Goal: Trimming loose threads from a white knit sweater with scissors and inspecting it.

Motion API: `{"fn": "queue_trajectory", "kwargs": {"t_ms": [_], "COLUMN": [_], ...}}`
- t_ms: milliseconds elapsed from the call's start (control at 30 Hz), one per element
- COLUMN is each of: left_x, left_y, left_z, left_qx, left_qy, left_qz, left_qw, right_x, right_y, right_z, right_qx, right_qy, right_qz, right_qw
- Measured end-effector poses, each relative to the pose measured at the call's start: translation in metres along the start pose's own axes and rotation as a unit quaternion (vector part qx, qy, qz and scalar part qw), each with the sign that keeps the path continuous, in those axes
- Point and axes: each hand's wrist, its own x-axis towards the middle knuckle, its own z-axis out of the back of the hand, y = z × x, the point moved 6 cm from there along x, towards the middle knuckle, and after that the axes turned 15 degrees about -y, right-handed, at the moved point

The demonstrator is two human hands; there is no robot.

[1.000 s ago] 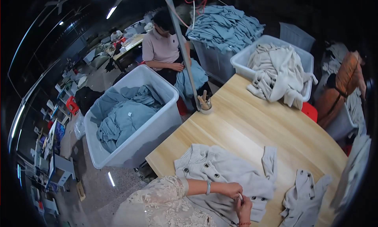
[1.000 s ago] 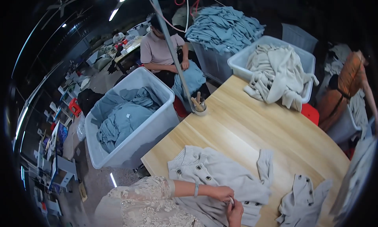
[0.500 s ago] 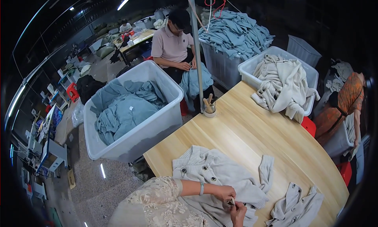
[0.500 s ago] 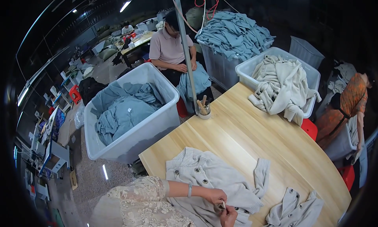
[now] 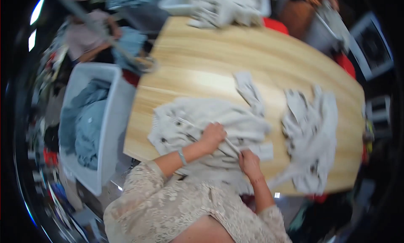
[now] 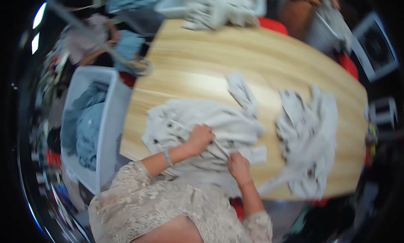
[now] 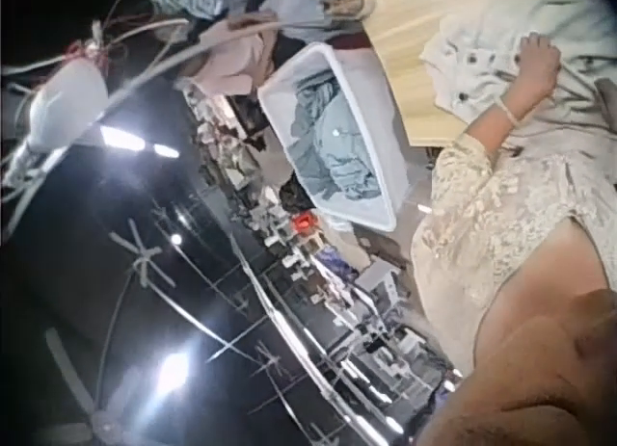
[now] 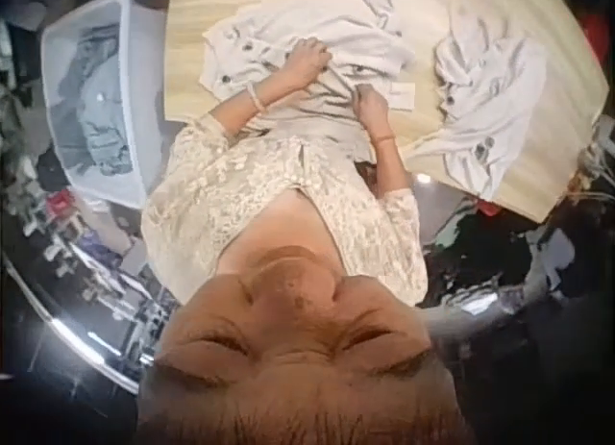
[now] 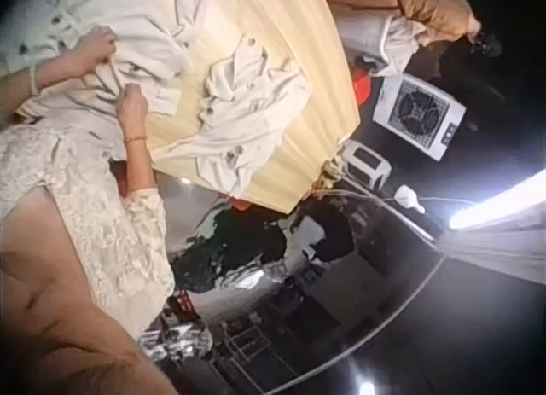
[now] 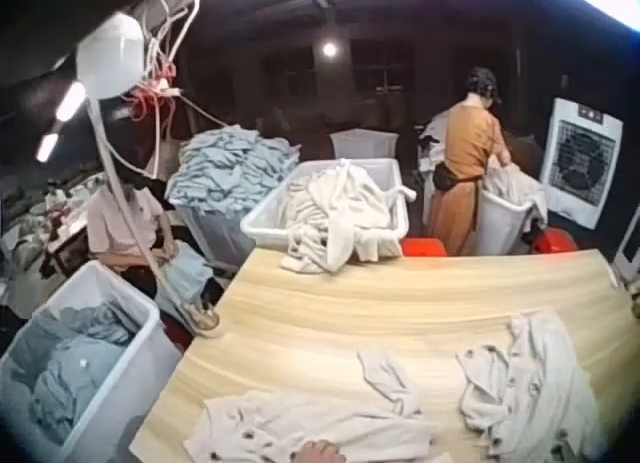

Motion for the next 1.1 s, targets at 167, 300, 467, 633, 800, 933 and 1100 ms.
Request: {"fn": "queue_trajectory", "kwargs": {"t_ms": [167,300,467,633,800,933,1100], "left_x": [0.020,0.020,0.018,0.021,0.001,0.007,0.003], "left_y": [-0.041,-0.038,-0.037,-0.048,-0.021,-0.022,-0.036], "left_z": [-0.054,-0.094,-0.116,-0.116,-0.115,-0.122,-0.120], "left_qx": [-0.218,-0.147,-0.125,-0.297,-0.423,-0.460,-0.561], "left_qy": [0.009,0.104,0.095,0.196,0.175,0.147,0.211], "left_qz": [-0.009,0.035,0.072,0.120,0.287,0.292,0.210], "left_qw": [0.976,0.983,0.985,0.927,0.842,0.826,0.772], "right_x": [-0.001,-0.007,-0.016,-0.018,-0.005,-0.006,-0.012], "right_y": [-0.009,-0.011,-0.009,-0.013,-0.004,0.011,-0.001], "right_z": [0.003,0.006,0.008,0.012,0.010,0.033,0.016], "right_qx": [0.049,0.101,0.121,0.074,0.102,0.158,0.047], "right_qy": [-0.035,-0.051,-0.123,-0.159,-0.118,-0.184,-0.080], "right_qz": [-0.029,-0.027,-0.001,-0.042,-0.069,-0.083,0.026], "right_qw": [0.998,0.993,0.985,0.984,0.985,0.967,0.995]}}
